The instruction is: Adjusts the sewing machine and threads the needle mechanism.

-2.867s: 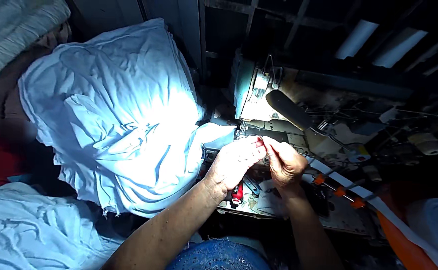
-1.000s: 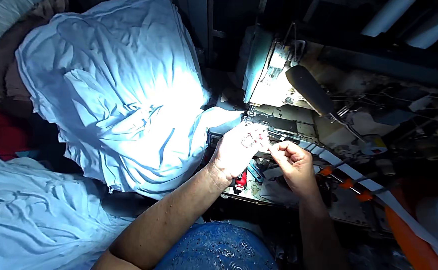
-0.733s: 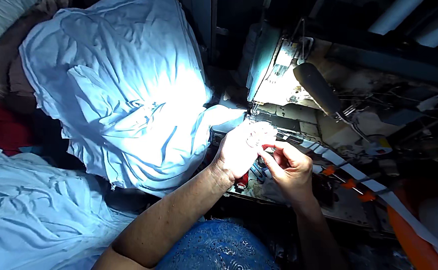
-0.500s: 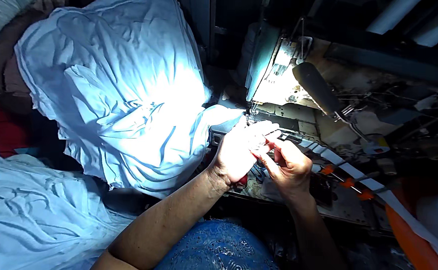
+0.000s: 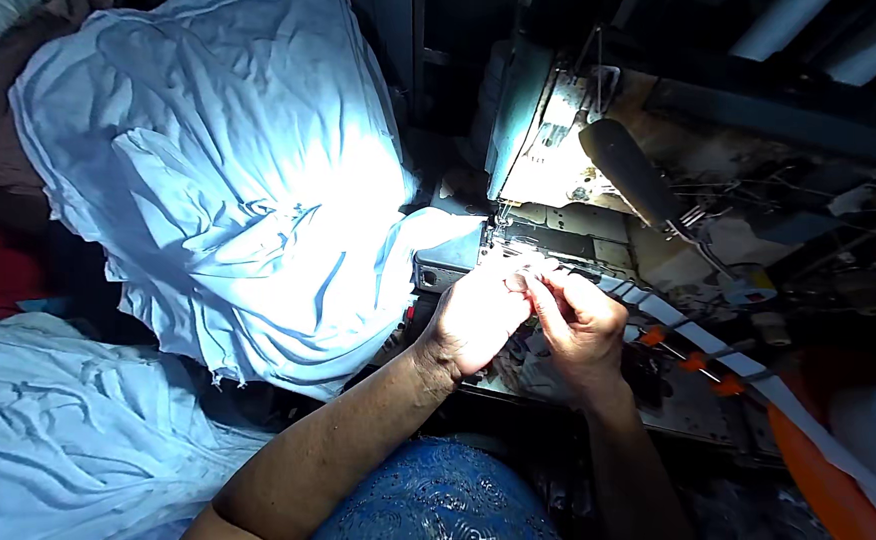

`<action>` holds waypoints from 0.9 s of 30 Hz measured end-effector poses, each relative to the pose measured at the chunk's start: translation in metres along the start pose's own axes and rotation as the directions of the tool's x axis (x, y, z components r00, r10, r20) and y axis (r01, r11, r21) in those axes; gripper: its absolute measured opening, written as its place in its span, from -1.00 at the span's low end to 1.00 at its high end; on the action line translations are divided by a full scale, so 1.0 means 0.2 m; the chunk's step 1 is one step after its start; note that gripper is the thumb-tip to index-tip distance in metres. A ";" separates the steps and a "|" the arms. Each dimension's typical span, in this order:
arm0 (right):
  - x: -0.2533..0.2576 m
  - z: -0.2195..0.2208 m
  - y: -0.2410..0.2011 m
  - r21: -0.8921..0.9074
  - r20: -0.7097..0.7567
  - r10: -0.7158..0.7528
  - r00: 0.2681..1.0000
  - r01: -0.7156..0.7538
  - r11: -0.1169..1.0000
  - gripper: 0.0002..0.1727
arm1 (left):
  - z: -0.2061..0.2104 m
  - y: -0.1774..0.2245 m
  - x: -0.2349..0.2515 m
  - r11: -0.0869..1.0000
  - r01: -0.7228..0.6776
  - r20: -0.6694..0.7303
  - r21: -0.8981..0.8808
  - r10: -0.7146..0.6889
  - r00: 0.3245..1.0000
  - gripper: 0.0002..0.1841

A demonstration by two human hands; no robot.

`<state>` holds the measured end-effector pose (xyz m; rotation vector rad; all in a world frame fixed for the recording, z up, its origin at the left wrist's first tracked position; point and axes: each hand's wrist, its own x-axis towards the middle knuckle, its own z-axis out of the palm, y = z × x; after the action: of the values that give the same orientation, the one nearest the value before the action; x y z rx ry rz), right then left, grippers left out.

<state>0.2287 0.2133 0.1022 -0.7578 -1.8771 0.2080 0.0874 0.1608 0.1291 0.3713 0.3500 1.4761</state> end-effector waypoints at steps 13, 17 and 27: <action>-0.01 -0.02 0.01 0.302 0.051 0.193 0.980 -0.200 0.932 -0.75 | 0.00 -0.01 0.01 1.000 0.012 -0.068 0.008 -0.011 0.998 -0.69; -0.04 -0.01 -0.02 0.301 -0.013 0.179 0.984 -0.166 0.939 -0.74 | 0.02 -0.02 0.00 1.000 0.008 -0.078 0.007 -0.007 0.997 -0.68; -0.12 0.02 -0.09 0.235 -0.006 0.067 0.998 -0.063 0.970 -0.77 | 0.02 -0.05 -0.01 0.998 -0.064 -0.039 -0.001 0.064 0.997 -0.66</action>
<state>0.2242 0.1852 0.0907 -0.6562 -1.7775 0.4575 0.0980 0.1589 0.1273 0.3547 0.3707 1.5480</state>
